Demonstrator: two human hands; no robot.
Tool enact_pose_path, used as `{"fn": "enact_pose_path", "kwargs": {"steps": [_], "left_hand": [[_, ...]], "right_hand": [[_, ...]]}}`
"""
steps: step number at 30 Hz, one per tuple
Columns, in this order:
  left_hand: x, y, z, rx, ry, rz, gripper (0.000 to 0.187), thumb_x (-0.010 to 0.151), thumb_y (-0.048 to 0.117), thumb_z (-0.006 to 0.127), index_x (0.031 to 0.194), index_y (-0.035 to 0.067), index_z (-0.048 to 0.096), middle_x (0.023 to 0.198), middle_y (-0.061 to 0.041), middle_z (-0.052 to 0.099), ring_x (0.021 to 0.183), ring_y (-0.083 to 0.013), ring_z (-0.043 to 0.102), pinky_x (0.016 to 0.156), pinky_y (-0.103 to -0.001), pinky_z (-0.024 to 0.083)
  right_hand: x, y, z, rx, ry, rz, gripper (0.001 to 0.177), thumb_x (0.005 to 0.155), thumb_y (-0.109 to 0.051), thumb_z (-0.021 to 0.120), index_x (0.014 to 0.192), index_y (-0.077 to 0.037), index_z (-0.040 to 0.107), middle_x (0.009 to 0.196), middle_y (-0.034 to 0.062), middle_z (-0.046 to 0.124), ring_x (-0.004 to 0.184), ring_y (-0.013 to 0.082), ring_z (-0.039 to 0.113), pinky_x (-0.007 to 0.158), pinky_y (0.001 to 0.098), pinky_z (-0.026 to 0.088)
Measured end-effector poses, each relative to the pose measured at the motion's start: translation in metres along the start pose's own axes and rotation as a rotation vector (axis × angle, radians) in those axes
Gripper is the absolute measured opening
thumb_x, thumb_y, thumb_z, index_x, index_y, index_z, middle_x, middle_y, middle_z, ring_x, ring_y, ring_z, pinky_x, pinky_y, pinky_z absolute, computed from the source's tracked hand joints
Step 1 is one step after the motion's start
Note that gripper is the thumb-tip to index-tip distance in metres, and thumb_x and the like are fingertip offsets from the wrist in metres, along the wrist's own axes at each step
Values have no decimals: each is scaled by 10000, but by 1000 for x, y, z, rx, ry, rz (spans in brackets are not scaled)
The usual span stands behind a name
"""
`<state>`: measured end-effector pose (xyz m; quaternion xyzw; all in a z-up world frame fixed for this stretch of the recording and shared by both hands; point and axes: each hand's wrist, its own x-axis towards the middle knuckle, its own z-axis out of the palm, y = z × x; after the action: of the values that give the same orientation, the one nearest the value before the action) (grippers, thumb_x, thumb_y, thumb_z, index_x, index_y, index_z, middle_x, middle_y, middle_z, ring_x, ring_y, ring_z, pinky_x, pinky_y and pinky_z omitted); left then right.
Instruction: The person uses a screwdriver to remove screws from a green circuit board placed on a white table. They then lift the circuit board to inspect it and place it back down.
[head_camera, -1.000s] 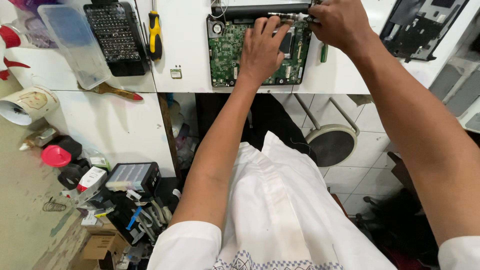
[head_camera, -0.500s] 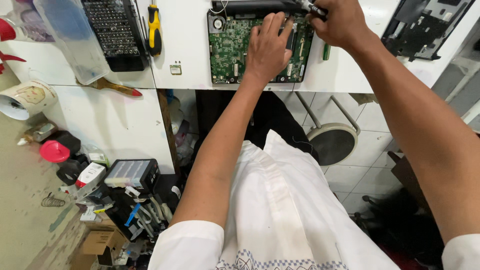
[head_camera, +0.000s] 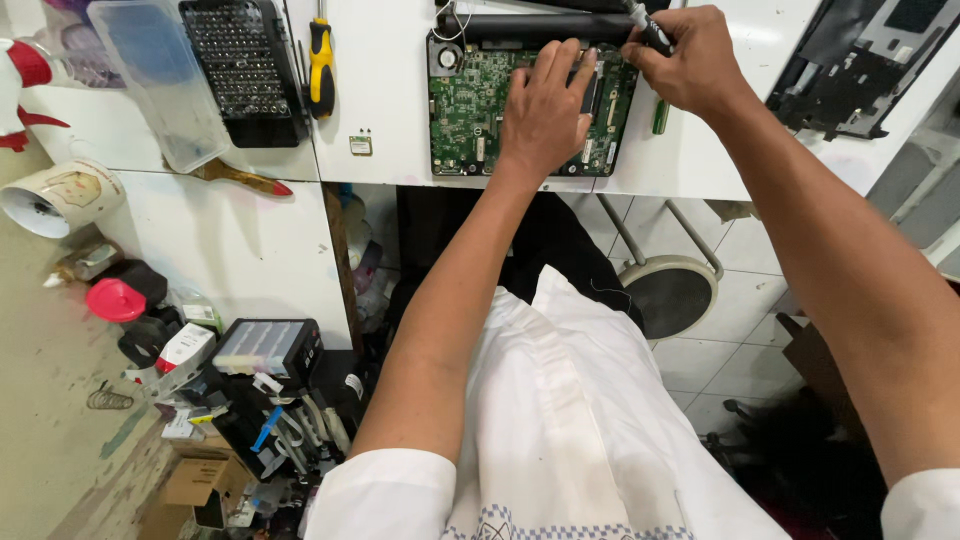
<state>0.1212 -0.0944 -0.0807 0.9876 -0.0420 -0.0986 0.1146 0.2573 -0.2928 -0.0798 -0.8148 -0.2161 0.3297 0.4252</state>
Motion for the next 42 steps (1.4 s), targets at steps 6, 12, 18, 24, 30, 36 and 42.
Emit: {"fn": "enact_pose_path", "kwargs": {"steps": [6,12,18,24,30,36,42], "left_hand": [[1,-5,7,-74,26,1,778,891,390,909,1554,161,571,1544,-97,502,1470,-286,447,1007,-461,557],[5,-8,-9,-135,31,32,673,837,308,898,1435,130,646,1470,-129,547,1399,-301,490,992,-452,559],[0,-8,-8,-179,29,12,684,850,215,856,1479,132,600,1467,-116,523,1425,-312,470,1017,-484,552],[2,-10,-1,-213,83,49,616,810,196,886,1383,95,686,1437,-133,528,1415,-323,471,1007,-471,563],[-1,-3,1,-189,88,12,629,852,143,777,1457,79,616,1473,-123,550,1425,-318,499,966,-454,565],[1,3,-5,-85,138,-10,475,957,94,696,1430,68,653,1439,-96,554,1395,-295,492,881,-454,532],[2,-1,-6,-82,112,-3,481,933,102,728,1412,94,675,1442,-79,554,1382,-277,496,884,-448,544]], "right_hand": [[0,-9,1,-72,20,-8,211,1114,-36,816,940,-58,698,766,-26,413,718,102,333,613,336,270],[1,-4,5,-572,13,-210,317,1094,-94,900,825,-81,732,655,41,639,557,159,565,521,334,461],[3,7,29,-986,138,-226,415,1047,-391,904,796,-172,656,710,5,680,526,284,615,435,400,396],[16,6,14,-950,-84,-307,219,1113,-210,771,965,-87,667,749,72,676,548,301,626,490,423,505],[18,-2,2,-787,-189,-278,216,1109,-102,719,921,-26,646,751,143,662,599,368,618,574,456,473],[21,8,2,-743,-187,-285,251,1056,-87,737,863,-14,594,700,160,624,598,396,607,582,467,449],[22,8,0,-699,-166,-326,240,1077,-64,769,881,-15,637,723,139,643,579,334,608,571,426,442]]}}
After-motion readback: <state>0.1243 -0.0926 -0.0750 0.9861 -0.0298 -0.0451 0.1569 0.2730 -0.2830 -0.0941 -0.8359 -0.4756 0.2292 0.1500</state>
